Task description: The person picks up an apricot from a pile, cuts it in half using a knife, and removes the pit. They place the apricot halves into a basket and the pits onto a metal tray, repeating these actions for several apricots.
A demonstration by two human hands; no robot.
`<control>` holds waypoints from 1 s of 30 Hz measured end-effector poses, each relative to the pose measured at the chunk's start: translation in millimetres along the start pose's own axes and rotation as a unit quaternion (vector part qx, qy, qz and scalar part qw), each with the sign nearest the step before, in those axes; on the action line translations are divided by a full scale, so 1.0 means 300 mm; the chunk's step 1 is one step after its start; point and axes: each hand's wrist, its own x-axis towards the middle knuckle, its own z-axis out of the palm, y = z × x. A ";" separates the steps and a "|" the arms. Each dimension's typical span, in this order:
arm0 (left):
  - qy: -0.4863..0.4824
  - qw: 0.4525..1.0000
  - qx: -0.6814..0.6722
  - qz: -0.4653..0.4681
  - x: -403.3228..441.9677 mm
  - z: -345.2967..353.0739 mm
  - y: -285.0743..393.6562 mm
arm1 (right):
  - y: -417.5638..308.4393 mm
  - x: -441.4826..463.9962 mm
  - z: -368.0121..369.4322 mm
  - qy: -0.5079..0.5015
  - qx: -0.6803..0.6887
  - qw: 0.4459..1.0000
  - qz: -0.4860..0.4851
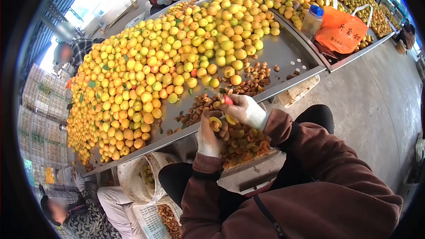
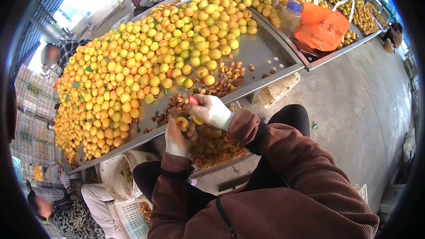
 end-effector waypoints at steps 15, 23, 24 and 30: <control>0.028 0.998 -0.040 -0.038 0.019 0.079 -0.085 | -0.114 0.013 0.072 0.121 0.352 0.928 -0.018; 0.007 0.998 -0.026 0.060 0.009 0.064 -0.089 | -0.111 0.008 0.095 0.124 0.335 0.932 -0.067; 0.008 0.998 -0.027 0.060 0.024 0.058 -0.095 | -0.107 0.009 0.101 0.123 0.335 0.932 -0.067; 0.028 0.856 0.424 0.294 0.109 -0.005 -0.163 | -0.055 0.048 0.157 0.152 0.156 0.970 -0.104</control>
